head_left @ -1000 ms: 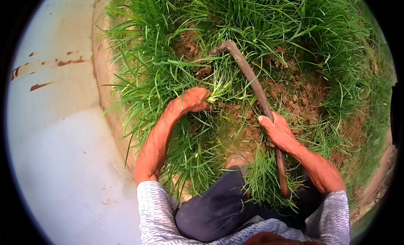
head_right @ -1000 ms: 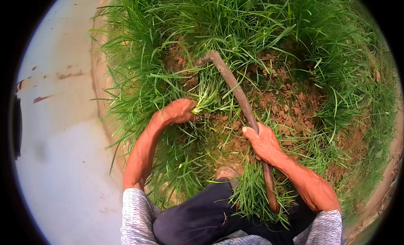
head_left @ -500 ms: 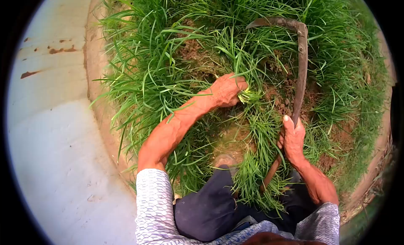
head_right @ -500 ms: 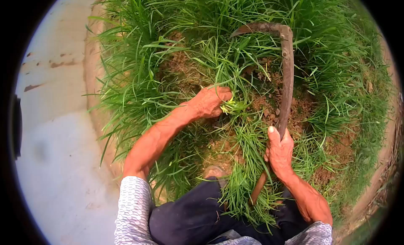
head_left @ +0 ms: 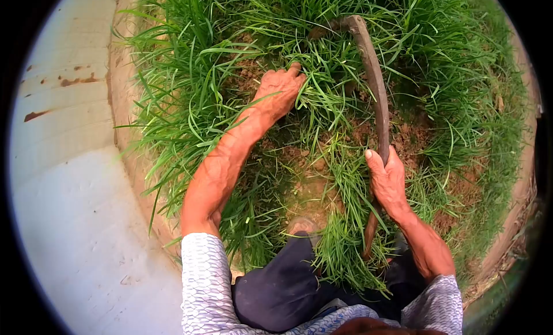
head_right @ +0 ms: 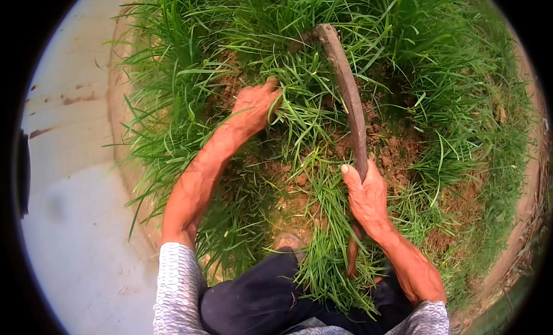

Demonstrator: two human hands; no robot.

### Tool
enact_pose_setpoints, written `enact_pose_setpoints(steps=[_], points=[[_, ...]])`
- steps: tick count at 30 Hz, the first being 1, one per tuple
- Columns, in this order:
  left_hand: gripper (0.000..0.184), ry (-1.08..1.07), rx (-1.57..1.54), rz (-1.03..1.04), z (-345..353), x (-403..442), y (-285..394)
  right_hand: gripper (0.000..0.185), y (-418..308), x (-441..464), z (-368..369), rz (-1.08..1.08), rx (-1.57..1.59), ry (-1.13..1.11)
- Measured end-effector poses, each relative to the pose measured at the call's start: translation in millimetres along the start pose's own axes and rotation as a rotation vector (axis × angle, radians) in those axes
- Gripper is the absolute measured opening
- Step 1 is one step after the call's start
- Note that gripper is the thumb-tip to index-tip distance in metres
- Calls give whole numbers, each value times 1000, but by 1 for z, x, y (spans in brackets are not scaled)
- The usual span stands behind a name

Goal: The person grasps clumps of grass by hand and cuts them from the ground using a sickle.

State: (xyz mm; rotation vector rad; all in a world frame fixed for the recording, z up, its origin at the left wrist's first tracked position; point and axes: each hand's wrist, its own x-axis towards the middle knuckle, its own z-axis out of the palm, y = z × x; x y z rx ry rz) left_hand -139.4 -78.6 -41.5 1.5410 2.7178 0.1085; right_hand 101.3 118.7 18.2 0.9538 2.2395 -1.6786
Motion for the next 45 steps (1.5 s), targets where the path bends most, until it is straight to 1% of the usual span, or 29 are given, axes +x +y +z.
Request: enact_pose_setpoints(steps=[1,4,5,6,8,9,10,12,13,15,16,17,18,19,22,24,26,28,29,30,33,36,37,38,39,40,41,44,45], points=[[30,18,-16,-26,0,6,-1,44,-1,5,2,-27,-42,32],[30,79,-20,-15,3,20,-3,44,-12,18,3,-25,-83,42],[35,58,-38,-41,3,26,-5,45,-12,22,3,-37,-108,45],[35,62,-37,-35,5,32,-9,45,-9,26,5,-39,-107,52],[42,130,59,-105,9,39,-15,46,-2,31,10,-86,-112,65],[45,-54,59,-185,2,45,-16,45,-9,34,9,-47,-157,39],[45,-112,78,-239,2,46,-19,45,-7,37,13,-40,-158,37],[38,-148,36,-339,11,52,-27,45,-2,46,20,-101,-203,101],[38,-149,34,-339,16,53,-32,45,-3,50,18,-81,-252,74],[15,-99,169,-308,23,52,-38,45,-8,56,20,-58,-283,64],[15,-98,164,-304,25,51,-37,46,-9,55,20,-39,-311,57],[13,-84,94,-294,25,50,-37,47,-2,53,22,-69,-280,64],[12,-60,31,-286,23,52,-39,48,-2,47,21,-5,-273,25],[12,43,34,-252,24,51,-38,48,5,39,20,-6,-229,28],[10,7,-44,-265,23,42,-36,47,34,16,24,-11,-138,7],[9,20,-76,-268,25,39,-37,46,52,12,33,30,48,-31],[6,44,-135,-280,28,33,-39,45,20,15,36,66,39,-69],[9,54,-120,-290,28,29,-38,44,-5,21,42,301,227,-155],[11,38,-143,-335,29,31,-40,44,0,24,48,277,145,-97],[13,14,-170,-380,33,29,-40,44,7,23,48,282,146,-93],[16,31,-187,-356,39,29,-48,47,28,19,27,61,-52,-119],[16,50,-217,-366,23,16,-45,48,32,11,-4,-9,-176,-99],[17,-61,-236,-411,20,9,-43,48,26,13,-8,-22,-191,-126],[17,-176,-255,-455,17,-2,-40,49,15,13,-12,23,-181,-153],[16,84,-354,-175,25,-20,-37,51,13,16,-15,29,-211,-141],[15,-83,-279,-116,16,-24,-25,52,12,18,-19,36,-242,-128],[14,-230,-333,-84,8,-33,-9,55,11,21,-21,23,-269,-116],[14,-401,-320,139,-1,-62,39,55,9,27,-34,17,-334,-137],[15,-424,-312,115,-2,-69,52,54,8,30,-38,-14,-342,-136]])
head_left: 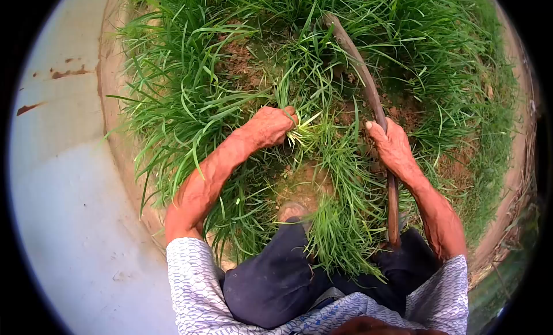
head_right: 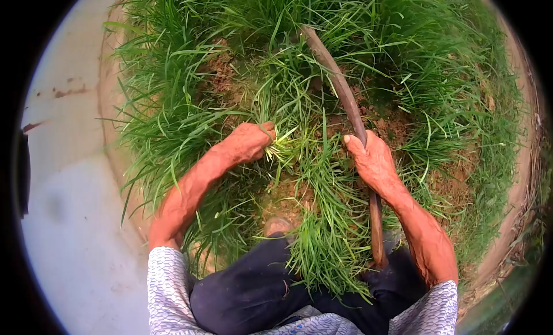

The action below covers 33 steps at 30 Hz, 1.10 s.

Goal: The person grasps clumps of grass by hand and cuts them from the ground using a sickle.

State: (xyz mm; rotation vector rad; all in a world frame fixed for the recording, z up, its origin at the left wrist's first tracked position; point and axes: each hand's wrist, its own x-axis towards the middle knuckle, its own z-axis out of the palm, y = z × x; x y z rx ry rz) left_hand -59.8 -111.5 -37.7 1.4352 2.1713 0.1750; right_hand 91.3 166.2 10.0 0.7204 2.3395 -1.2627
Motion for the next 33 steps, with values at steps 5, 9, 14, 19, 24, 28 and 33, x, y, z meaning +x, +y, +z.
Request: enact_pose_setpoints(steps=[5,9,14,19,24,28,33], points=[[27,287,112,-223,4,2,-14,50,-13,-3,-12,29,-24,-42],[32,597,-80,-391,-6,34,-37,51,-7,12,1,70,46,12],[40,493,-106,-388,-11,36,-43,53,8,1,-23,-10,-128,41],[39,454,-204,-415,-13,41,-41,48,-17,-6,-35,117,-45,-82],[29,644,-316,-310,-4,50,-58,41,-19,-19,-43,154,142,-174],[29,610,-264,-329,-2,46,-59,34,-26,-25,-50,301,231,-220],[25,607,-355,-355,-15,56,-51,30,-27,-29,-59,368,481,-309]])
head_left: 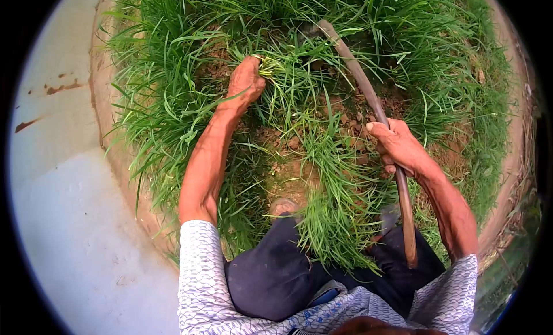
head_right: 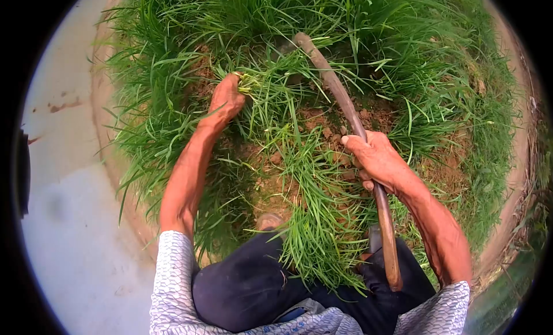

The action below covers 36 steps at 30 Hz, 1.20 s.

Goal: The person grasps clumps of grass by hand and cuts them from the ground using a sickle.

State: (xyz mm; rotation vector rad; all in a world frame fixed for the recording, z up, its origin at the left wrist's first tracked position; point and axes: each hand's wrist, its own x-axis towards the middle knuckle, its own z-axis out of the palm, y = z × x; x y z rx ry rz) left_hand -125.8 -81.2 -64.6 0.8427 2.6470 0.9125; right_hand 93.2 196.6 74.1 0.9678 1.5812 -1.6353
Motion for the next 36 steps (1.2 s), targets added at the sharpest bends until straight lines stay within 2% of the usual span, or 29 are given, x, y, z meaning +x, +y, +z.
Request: enact_pose_setpoints(steps=[2,3,4,6,9,10,12,13,14,16,20,22,23,25,26,28,30,31,32,33,34,35,36], points=[[27,-3,31,-140,-10,-4,10,31,0,-14,-18,158,-22,-66],[25,-14,43,-65,-7,-5,-15,30,11,-19,-25,167,-109,-101],[24,-65,-41,-70,-13,-9,-17,32,14,-27,-21,81,-274,-30],[24,-31,38,-58,-17,-8,-19,34,28,-23,-26,-80,-334,78],[27,-6,97,30,-22,-3,-13,37,8,-47,-38,-73,-266,112],[33,-106,144,-9,-28,2,4,37,14,-52,-47,-86,-221,123],[42,-48,264,18,-11,17,24,38,21,-66,-57,-123,-274,205],[46,-157,371,-19,-6,23,31,38,25,-77,-60,-124,-284,209],[43,-149,500,45,-1,26,34,39,30,-88,-63,-97,-257,216],[38,-45,480,106,9,26,24,41,45,-109,-71,-60,-230,222],[33,23,395,238,18,37,-15,46,92,-144,-83,-15,-292,296],[24,-227,191,82,6,39,-25,48,115,-155,-81,5,-319,312],[18,-277,-73,95,10,28,-27,49,122,-159,-78,29,-287,314],[11,-561,147,256,11,-11,-10,50,137,-167,-72,52,-248,310],[11,-478,74,375,14,-46,8,48,144,-167,-69,31,-207,323],[20,-1121,-116,-34,5,-79,54,45,158,-162,-64,26,-158,315],[19,-1020,40,256,10,-111,61,40,166,-153,-62,16,-125,312],[22,-993,262,212,6,-109,71,40,163,-148,-60,14,-124,303],[25,-684,221,256,3,-110,61,38,157,-144,-54,18,-126,290],[33,-506,186,157,-5,-102,59,36,153,-141,-51,23,-127,277],[40,-392,294,113,-6,-91,49,36,153,-139,-50,18,-123,276],[46,-177,324,151,-8,-82,40,36,154,-135,-49,13,-135,261],[48,-122,360,184,-14,-69,33,36,154,-134,-48,14,-149,242]])
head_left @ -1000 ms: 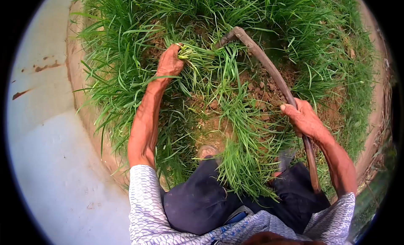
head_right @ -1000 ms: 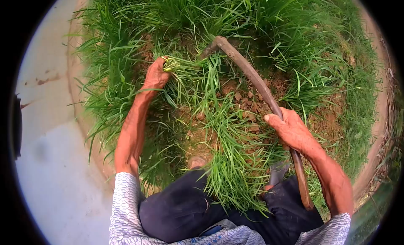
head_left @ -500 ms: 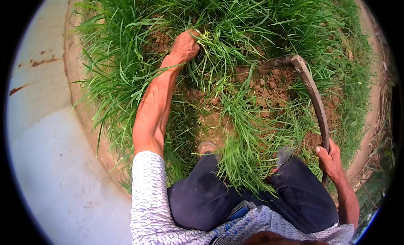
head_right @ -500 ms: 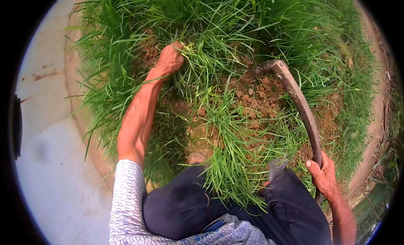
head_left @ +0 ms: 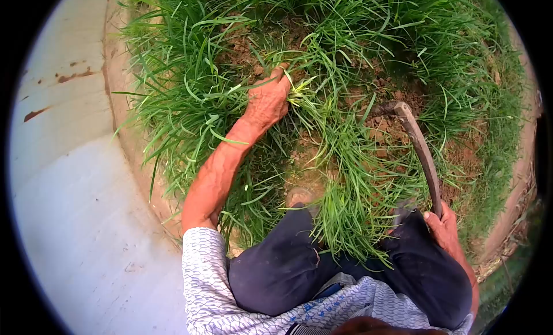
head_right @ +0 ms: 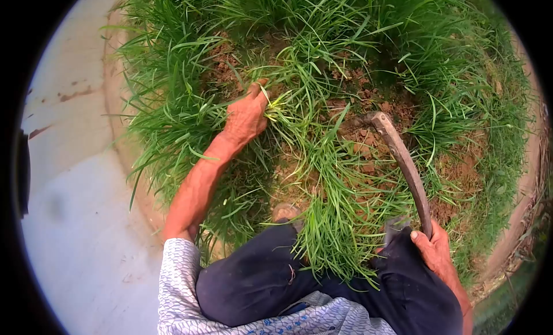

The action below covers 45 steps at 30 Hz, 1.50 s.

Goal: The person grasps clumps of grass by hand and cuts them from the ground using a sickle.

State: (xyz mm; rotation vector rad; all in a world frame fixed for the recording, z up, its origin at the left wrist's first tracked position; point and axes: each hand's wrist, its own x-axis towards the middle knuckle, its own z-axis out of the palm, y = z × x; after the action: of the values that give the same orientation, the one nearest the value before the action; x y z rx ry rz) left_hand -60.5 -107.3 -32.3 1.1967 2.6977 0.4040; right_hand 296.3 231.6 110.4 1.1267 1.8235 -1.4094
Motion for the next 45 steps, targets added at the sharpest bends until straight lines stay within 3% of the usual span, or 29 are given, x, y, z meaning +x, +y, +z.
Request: enact_pose_setpoints(steps=[4,8,10,11,12,14,17,19,22,24,26,30,33,34,36,37,39,41,45], points=[[35,-43,377,-219,12,37,-49,38,-6,5,5,-31,4,-10],[26,-161,331,-291,13,47,-69,43,4,10,8,-91,-2,-39],[17,-150,39,-208,7,48,-63,41,6,8,9,-79,-1,-40],[15,-314,-142,-201,10,41,-52,42,7,7,9,-72,1,-41],[16,-269,-163,29,23,25,-35,42,7,8,8,-69,2,-36],[20,-393,-361,116,28,-15,14,43,6,7,9,-70,23,-34],[25,-280,-50,20,25,-48,47,44,12,9,8,-69,29,-20],[30,-192,88,-84,4,-54,28,44,14,10,8,-81,-1,-7],[36,23,257,-72,-2,-67,-9,44,20,14,6,-104,-18,-18],[35,-82,221,-135,2,-78,-7,43,11,13,7,-79,-3,-31],[32,-421,72,-81,4,-89,16,43,10,15,7,-52,12,-41],[29,-471,-2,-40,7,-104,51,42,24,16,5,-97,-10,-45],[28,-221,311,-123,4,-93,26,42,32,23,-2,-148,-39,-45],[26,-34,394,-137,4,-91,14,42,26,26,-3,-188,-83,-36],[25,-97,632,-280,7,-87,-16,44,-12,30,-10,-213,-125,-76],[25,-93,633,-282,9,-86,-26,45,-32,32,-11,-191,-164,-130],[18,-291,601,-410,9,-84,-37,46,-59,44,-1,-170,-205,-184],[14,-211,565,-347,8,-88,-39,48,-79,59,17,-353,-331,-211],[9,-121,466,-278,10,-90,-47,50,-122,92,80,-413,-375,-261]])
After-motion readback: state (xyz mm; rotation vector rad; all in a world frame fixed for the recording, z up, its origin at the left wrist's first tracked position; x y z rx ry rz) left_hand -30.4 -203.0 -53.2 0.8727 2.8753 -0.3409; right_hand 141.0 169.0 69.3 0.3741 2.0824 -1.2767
